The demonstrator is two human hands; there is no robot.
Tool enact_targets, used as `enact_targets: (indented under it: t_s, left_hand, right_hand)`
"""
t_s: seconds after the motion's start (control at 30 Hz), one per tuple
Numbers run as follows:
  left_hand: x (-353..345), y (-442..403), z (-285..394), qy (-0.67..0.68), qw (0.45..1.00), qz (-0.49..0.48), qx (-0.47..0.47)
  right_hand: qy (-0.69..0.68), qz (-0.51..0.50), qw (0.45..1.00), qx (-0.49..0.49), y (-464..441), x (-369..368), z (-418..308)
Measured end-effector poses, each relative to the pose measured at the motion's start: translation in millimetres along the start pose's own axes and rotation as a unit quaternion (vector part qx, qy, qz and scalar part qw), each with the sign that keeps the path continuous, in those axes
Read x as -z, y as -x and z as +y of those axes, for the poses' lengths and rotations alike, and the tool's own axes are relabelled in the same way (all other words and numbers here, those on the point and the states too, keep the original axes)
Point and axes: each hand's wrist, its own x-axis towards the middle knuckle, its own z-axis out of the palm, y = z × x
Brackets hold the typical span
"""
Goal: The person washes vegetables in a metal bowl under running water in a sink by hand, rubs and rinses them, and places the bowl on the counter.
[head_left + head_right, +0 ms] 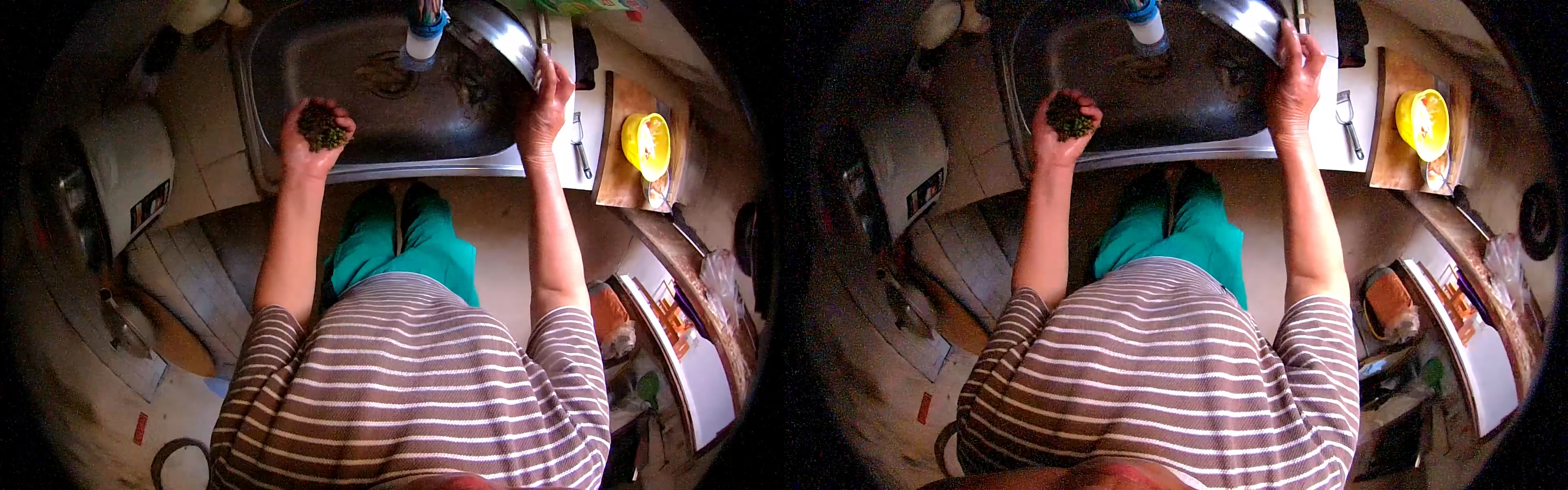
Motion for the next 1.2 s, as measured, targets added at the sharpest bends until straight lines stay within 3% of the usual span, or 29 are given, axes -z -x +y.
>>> enact_targets:
  t_s: [0.13, 0.27, 0.33, 0.37, 0.47, 0.5, 0.57, 0.63, 0.67, 0.7, 0.73, 0.8, 0.93, 0.97, 1.0, 1.07, 1.1, 1.13, 1.2]
  left_hand:
    - [1.2, -0.5, -0.5, -0.003, 1.000, 0.020, -0.002]
    - [0.3, 0.5, -2.3, -0.009, 1.000, 0.026, -0.001]
    - [0.5, -3.2, -3.7, -0.007, 1.000, 0.017, 0.011]
    - [1.3, -6.2, -6.1, -0.007, 1.000, 0.015, 0.015]
    - [4.3, -15.1, -12.1, -0.003, 1.000, 0.007, 0.018]
    - [5.6, -17.7, -13.9, -0.012, 1.000, 0.020, 0.013]
    - [9.8, -24.3, -15.3, -0.020, 0.999, 0.032, 0.007]
    - [16.6, -33.1, -15.5, -0.021, 0.998, 0.054, 0.010]
    - [17.6, -38.1, -17.8, -0.021, 0.998, 0.056, 0.010]
    - [18.7, -42.6, -20.7, -0.049, 0.995, 0.089, -0.002]
    - [19.9, -47.8, -23.7, -0.076, 0.990, 0.122, -0.015]
    - [26.7, -60.9, -30.4, -0.061, 0.992, 0.106, -0.003]
    - [41.9, -93.4, -44.3, -0.012, 0.996, 0.085, 0.029]
    - [49.3, -101.8, -47.1, -0.074, 0.997, 0.029, 0.020]
    - [56.4, -110.8, -47.8, -0.072, 0.997, 0.031, 0.018]
    - [69.3, -131.3, -49.6, -0.139, 0.986, 0.094, 0.006]
    - [89.4, -145.7, -49.9, -0.137, 0.986, 0.095, 0.006]
    - [115.7, -161.7, -50.8, -0.281, 0.957, 0.039, -0.057]
    - [111.2, -156.1, -53.4, -0.418, 0.901, -0.016, -0.118]
  right_hand:
    - [-0.037, 0.005, 0.999, 0.028, 17.6, -21.9, -5.5]
    - [-0.147, -0.059, 0.984, -0.079, 22.7, -47.0, 0.4]
    - [-0.167, -0.167, 0.957, -0.170, 44.2, -84.7, 18.1]
    - [-0.178, -0.198, 0.952, -0.153, 55.7, -99.9, 21.5]
    - [-0.215, -0.357, 0.870, -0.264, 61.2, -117.1, 11.3]
    - [-0.215, -0.356, 0.870, -0.264, 56.0, -121.0, 11.6]
    - [-0.098, -0.236, 0.963, -0.082, 44.1, -130.2, 13.3]
    - [-0.265, -0.137, 0.942, -0.153, -8.3, -111.4, -8.5]
    - [-0.382, -0.075, 0.910, -0.145, -35.3, -99.5, -22.7]
    - [-0.433, -0.097, 0.884, -0.146, -57.5, -98.8, -23.5]
    - [-0.611, -0.113, 0.770, -0.145, -94.8, -56.0, -74.9]
    - [-0.625, -0.166, 0.728, -0.230, -120.4, -38.3, -96.9]
    - [-0.642, -0.138, 0.728, -0.197, -137.8, -71.9, -71.5]
    - [-0.657, -0.124, 0.725, -0.162, -141.3, -78.7, -63.1]
    - [-0.671, -0.110, 0.721, -0.131, -140.8, -83.2, -60.0]
    - [-0.673, -0.081, 0.710, -0.189, -147.8, -72.2, -64.9]
    - [-0.633, -0.055, 0.749, -0.185, -154.8, -81.4, -50.5]
    - [-0.592, -0.029, 0.785, -0.180, -160.1, -87.1, -42.1]
    - [-0.566, -0.031, 0.799, -0.202, -170.0, -87.4, -43.6]
